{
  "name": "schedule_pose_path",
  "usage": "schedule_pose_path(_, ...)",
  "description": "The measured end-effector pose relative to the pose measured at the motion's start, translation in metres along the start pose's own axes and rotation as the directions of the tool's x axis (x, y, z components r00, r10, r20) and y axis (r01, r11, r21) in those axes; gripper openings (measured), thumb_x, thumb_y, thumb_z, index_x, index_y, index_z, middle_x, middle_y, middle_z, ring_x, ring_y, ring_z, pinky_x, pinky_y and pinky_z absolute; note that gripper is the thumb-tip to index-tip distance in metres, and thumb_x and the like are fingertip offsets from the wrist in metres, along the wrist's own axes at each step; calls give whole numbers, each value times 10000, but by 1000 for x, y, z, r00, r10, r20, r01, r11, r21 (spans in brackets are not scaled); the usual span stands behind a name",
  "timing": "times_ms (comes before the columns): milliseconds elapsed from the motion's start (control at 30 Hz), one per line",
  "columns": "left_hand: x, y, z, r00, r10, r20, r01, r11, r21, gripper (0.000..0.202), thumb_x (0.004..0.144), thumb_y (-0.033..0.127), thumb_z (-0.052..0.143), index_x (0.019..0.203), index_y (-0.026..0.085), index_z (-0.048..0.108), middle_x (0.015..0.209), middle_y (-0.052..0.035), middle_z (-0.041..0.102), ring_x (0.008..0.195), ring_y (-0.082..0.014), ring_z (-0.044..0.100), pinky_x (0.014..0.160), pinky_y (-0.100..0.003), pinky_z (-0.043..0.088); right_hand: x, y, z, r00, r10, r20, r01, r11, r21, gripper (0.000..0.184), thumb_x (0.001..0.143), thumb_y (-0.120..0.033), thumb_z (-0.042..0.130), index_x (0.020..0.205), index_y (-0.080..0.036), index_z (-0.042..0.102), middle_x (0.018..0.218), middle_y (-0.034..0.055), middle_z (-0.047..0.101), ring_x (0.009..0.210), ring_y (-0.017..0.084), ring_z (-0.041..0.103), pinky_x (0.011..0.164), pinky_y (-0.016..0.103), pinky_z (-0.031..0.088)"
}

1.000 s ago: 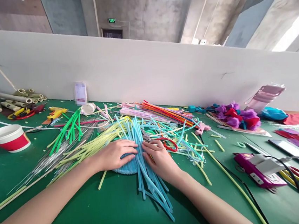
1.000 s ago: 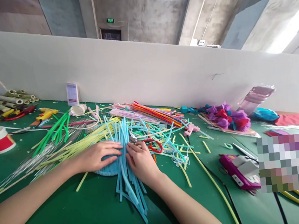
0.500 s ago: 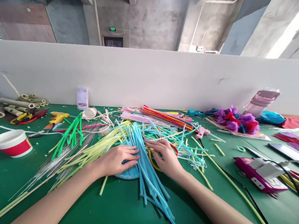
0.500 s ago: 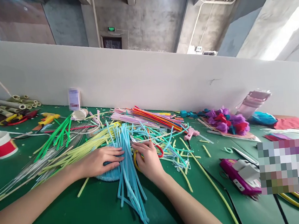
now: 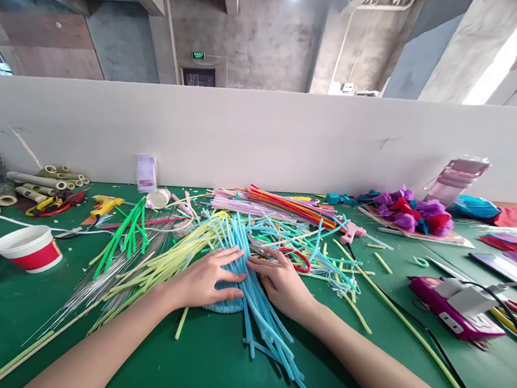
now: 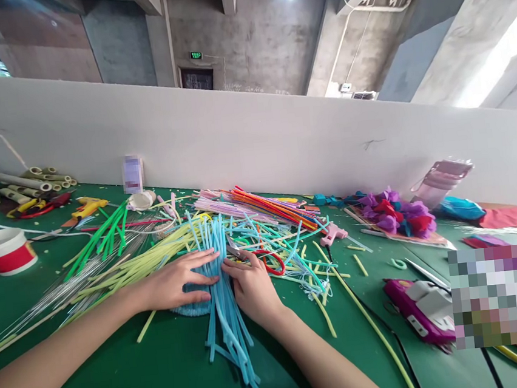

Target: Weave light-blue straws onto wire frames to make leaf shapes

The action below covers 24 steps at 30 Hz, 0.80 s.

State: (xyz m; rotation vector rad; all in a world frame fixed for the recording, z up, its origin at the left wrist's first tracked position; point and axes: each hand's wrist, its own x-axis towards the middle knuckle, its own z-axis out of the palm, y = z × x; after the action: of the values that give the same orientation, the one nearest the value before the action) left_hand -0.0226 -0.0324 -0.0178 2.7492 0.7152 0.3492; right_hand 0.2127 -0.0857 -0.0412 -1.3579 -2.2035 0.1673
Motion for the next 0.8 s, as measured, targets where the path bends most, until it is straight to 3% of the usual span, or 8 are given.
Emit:
schedule_pose_path(200,-2,-1,-7,1000,-13,-26,11,997,-78,418,912,571,510,1214,350,696,1593,-35,296,1467,-323,271,1175,-496,264,3,9,-6,980,68,-188,-55,996,75,444,897,-117,399,1274,-176,627,1337,76,624,1304,253,464,1111,468,382)
schedule_pose_path(300,-2,-5,-11,984,-47,-172,26,992,-122,409,956,505,473,1281,333,649,1571,-36,367,1446,-282,336,1171,-469,296,6,12,-11,967,164,-194,-145,984,107,366,948,-243,405,1226,-179,634,1263,89,657,1238,257,521,1073,451,403)
schedule_pose_path(400,-1,-12,-12,900,-134,-415,95,989,-114,390,982,412,452,1304,283,631,1473,-61,521,1385,-253,435,1146,-453,350,14,9,-15,954,284,-99,-271,954,125,392,963,-388,415,1222,-179,622,1221,102,668,1178,268,565,1021,430,429)
schedule_pose_path(533,0,-24,-8,759,-223,-612,197,974,-111,342,965,278,454,1239,214,648,1315,-96,633,1263,-251,540,1088,-443,413,34,-9,-14,928,365,79,-365,931,-13,698,911,-614,443,1391,-108,475,1228,174,640,1262,349,481,1012,457,409)
schedule_pose_path(667,2,-34,-1,716,-271,-643,239,961,-139,333,943,192,413,1193,176,632,1234,-121,659,1193,-254,576,1045,-452,440,57,-30,-1,934,351,66,-315,896,-312,1044,729,-760,595,1469,-63,361,1287,258,560,1244,446,447,1005,538,355)
schedule_pose_path(733,3,-37,1,710,-282,-645,249,958,-145,325,935,172,401,1164,180,631,1206,-116,670,1170,-250,586,1031,-447,446,65,-35,6,944,328,45,-296,896,-332,979,757,-702,612,1458,-62,372,1260,249,573,1221,427,473,994,505,366)
schedule_pose_path(800,3,-38,2,714,-291,-637,259,955,-147,317,930,166,397,1143,190,631,1188,-107,678,1155,-246,595,1020,-436,451,69,-34,11,949,312,31,-293,917,-272,783,836,-553,591,1421,-67,409,1233,229,598,1187,382,522,969,451,390)
